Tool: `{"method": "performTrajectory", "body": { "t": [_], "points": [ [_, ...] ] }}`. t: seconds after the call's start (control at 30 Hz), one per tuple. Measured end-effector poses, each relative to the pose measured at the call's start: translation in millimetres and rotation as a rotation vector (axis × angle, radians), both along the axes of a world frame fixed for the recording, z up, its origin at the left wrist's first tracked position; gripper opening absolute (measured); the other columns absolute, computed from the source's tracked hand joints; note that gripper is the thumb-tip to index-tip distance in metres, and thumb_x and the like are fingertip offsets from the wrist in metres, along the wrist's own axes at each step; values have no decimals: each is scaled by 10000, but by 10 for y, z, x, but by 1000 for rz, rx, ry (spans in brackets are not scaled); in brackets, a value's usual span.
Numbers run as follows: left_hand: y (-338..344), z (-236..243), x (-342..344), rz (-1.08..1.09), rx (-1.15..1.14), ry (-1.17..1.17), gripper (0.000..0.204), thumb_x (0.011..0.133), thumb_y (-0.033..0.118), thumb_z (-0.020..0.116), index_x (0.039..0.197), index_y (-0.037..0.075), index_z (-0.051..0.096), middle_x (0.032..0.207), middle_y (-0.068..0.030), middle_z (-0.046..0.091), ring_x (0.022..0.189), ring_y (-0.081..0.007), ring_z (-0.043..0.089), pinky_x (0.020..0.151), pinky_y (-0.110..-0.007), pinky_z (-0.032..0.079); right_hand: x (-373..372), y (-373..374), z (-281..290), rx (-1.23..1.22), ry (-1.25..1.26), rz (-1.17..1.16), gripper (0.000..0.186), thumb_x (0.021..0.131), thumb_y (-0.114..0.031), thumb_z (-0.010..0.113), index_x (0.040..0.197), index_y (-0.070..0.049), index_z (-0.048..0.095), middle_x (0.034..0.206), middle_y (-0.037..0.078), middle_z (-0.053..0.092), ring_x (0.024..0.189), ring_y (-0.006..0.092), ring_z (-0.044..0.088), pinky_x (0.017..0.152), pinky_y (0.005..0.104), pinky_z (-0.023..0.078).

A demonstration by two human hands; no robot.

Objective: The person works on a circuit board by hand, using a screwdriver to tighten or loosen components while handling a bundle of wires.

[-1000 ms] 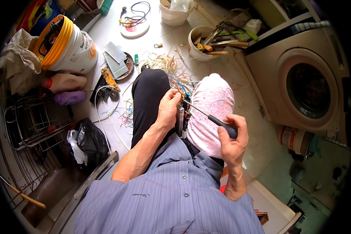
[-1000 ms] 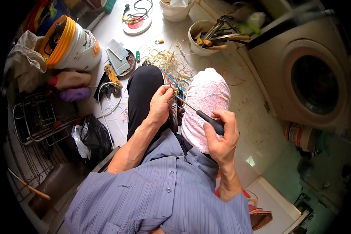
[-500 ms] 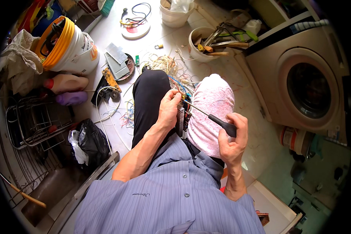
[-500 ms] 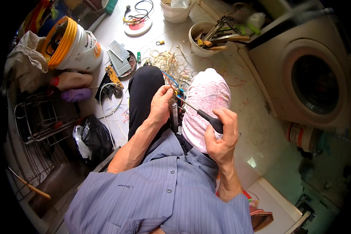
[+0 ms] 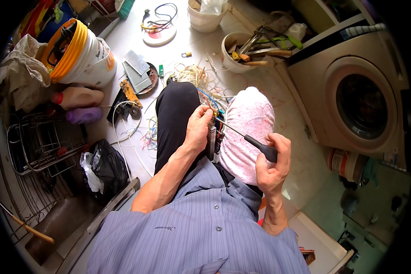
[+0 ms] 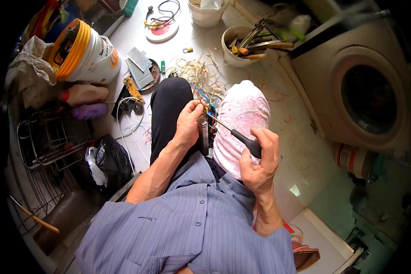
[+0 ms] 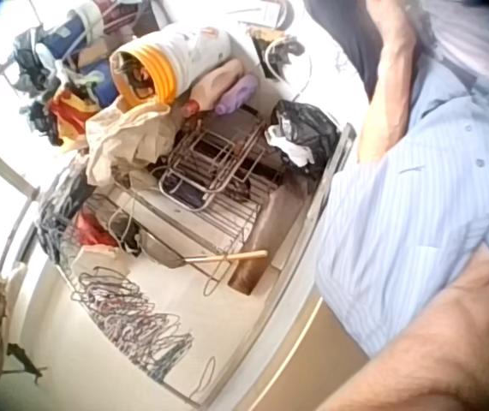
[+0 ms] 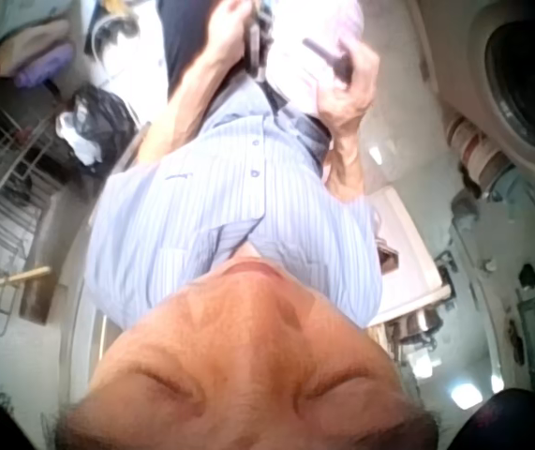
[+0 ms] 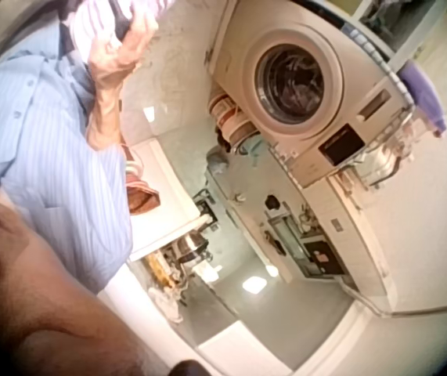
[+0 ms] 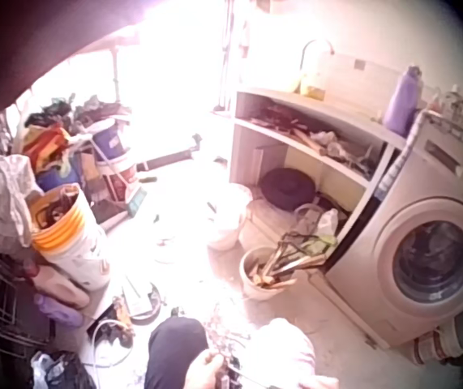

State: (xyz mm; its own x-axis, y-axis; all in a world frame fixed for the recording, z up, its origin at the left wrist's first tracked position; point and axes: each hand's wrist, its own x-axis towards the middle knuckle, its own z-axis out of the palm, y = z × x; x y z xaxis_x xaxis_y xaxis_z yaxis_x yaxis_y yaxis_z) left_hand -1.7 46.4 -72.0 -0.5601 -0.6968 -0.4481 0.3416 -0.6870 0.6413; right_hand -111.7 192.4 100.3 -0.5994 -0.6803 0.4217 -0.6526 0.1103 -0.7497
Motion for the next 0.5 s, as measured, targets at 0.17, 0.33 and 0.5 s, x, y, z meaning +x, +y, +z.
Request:
{"method": "performTrajectory", "body": {
  "t": [0.17, 0.33, 0.5],
  "points": [
    [-17, 77, 18, -25, 32, 23, 143, 1058, 163, 542, 1085, 44, 615, 915, -28, 651, 782, -115, 624, 704, -293, 549, -126, 169, -114, 140, -101, 60, 360, 821, 48, 617, 1175, -4, 658, 1077, 161, 633, 937, 276, 638, 822, 343, 517],
    [-24, 83, 43, -30, 40, 20, 147, 1056, 176, 548, 1077, 44, 609, 904, -37, 649, 753, -127, 628, 676, -304, 557, -135, 155, -113, 127, -94, 96, 389, 816, 51, 617, 1199, -4, 654, 1091, 155, 627, 930, 264, 638, 809, 338, 516],
    [-9, 39, 12, -27, 30, 10, 149, 1055, 182, 551, 1074, 45, 606, 896, -38, 646, 738, -127, 626, 676, -306, 559, -59, 49, -67, 14, 68, 18, 252, 899, 14, 642, 1149, 9, 674, 981, 137, 663, 850, 244, 653, 778, 327, 524]
  ]
}}
